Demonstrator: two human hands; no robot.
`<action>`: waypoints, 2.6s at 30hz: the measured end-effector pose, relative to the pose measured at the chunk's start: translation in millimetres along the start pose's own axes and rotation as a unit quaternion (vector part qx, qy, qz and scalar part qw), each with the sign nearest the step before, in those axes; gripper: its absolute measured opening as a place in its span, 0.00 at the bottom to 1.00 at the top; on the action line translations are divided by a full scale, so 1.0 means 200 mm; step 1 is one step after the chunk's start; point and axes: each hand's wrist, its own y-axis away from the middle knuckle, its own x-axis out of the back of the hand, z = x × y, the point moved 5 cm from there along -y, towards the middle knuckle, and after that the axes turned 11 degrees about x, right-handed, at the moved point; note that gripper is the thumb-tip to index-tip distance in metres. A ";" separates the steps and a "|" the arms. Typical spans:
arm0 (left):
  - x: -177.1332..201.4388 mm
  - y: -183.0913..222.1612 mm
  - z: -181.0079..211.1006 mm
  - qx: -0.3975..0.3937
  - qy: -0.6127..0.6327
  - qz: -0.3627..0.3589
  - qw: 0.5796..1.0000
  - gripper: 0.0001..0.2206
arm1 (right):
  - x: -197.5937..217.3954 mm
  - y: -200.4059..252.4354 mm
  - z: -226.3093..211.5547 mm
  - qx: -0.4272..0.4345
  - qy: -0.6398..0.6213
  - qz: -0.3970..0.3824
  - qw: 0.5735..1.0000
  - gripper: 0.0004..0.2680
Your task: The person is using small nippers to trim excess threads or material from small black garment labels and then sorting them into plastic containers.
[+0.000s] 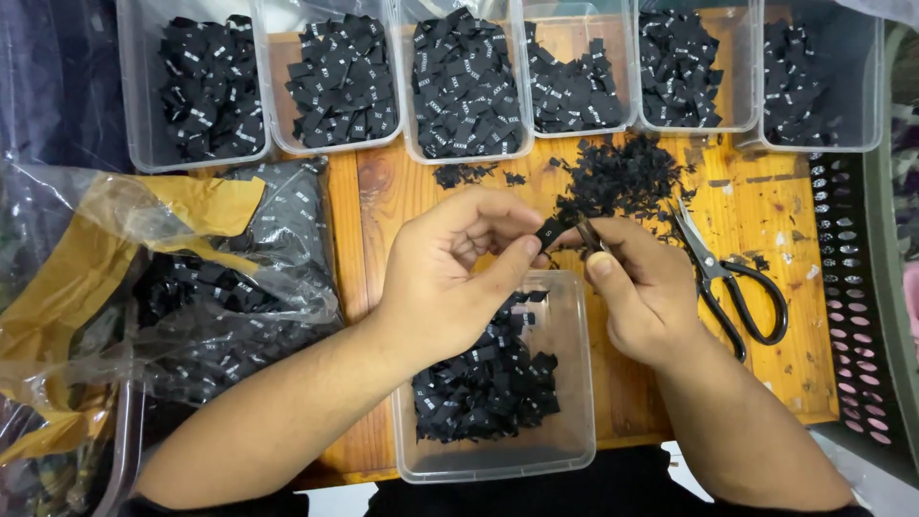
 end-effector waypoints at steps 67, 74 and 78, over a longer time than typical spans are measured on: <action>-0.04 0.19 0.02 0.076 -0.761 -0.196 0.614 0.07 | -0.03 -0.03 0.07 0.129 -0.018 0.004 0.991 0.14; -0.14 0.22 -0.02 -0.119 -0.733 -0.158 0.651 0.08 | -0.01 -0.03 0.01 0.161 -0.008 0.001 0.987 0.12; -0.17 0.19 -0.11 -0.073 -0.742 -0.224 0.627 0.12 | -0.02 -0.04 0.02 0.103 -0.013 -0.004 0.995 0.12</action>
